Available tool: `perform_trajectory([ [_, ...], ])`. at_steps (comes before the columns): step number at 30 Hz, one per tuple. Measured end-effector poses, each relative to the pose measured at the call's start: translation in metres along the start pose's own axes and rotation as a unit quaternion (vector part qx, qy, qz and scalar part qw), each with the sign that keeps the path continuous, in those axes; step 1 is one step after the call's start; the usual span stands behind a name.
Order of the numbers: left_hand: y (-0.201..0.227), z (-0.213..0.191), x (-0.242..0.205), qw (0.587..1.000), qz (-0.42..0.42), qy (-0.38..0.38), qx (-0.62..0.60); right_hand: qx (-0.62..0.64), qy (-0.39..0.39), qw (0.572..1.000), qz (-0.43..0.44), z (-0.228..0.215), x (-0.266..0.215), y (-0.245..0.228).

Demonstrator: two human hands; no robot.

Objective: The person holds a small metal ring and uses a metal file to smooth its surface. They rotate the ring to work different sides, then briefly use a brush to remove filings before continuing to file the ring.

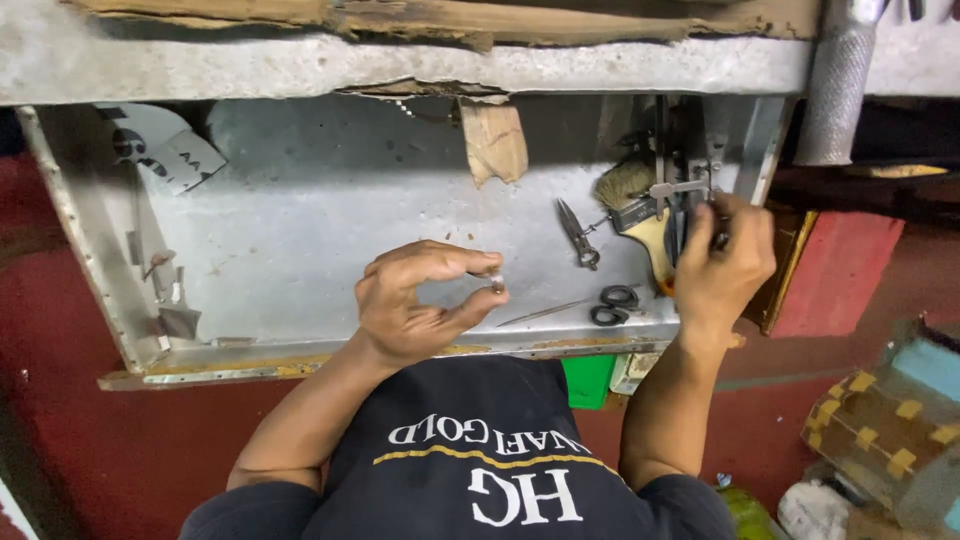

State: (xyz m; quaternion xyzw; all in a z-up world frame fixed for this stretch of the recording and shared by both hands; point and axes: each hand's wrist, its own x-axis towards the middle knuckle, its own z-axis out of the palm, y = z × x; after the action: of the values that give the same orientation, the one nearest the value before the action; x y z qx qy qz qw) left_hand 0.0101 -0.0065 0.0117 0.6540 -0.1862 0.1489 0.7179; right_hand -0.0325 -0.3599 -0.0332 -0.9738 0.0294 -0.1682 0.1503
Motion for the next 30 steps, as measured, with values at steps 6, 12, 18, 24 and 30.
perform_trajectory([
  [6, -0.001, -0.008, 0.006, 0.996, -0.073, -0.055, -0.015, -0.045, -0.146, 0.988, 0.015, -0.017, -0.036, -0.007],
  [12, -0.018, -0.013, -0.007, 0.976, -0.192, -0.044, -0.09, -0.107, -0.241, 0.963, 0.046, -0.032, -0.047, -0.039],
  [18, -0.021, -0.01, -0.02, 0.97, -0.208, -0.01, -0.122, -0.168, -0.116, 0.974, 0.094, -0.003, -0.061, -0.015],
  [24, -0.009, 0.002, -0.015, 0.991, -0.118, -0.006, -0.066, -0.155, -0.082, 0.983, 0.053, 0.022, -0.047, -0.004],
  [30, -0.016, -0.01, -0.025, 0.939, -0.233, 0.019, -0.253, -0.193, -0.108, 0.975, -0.006, 0.005, -0.034, -0.014],
])
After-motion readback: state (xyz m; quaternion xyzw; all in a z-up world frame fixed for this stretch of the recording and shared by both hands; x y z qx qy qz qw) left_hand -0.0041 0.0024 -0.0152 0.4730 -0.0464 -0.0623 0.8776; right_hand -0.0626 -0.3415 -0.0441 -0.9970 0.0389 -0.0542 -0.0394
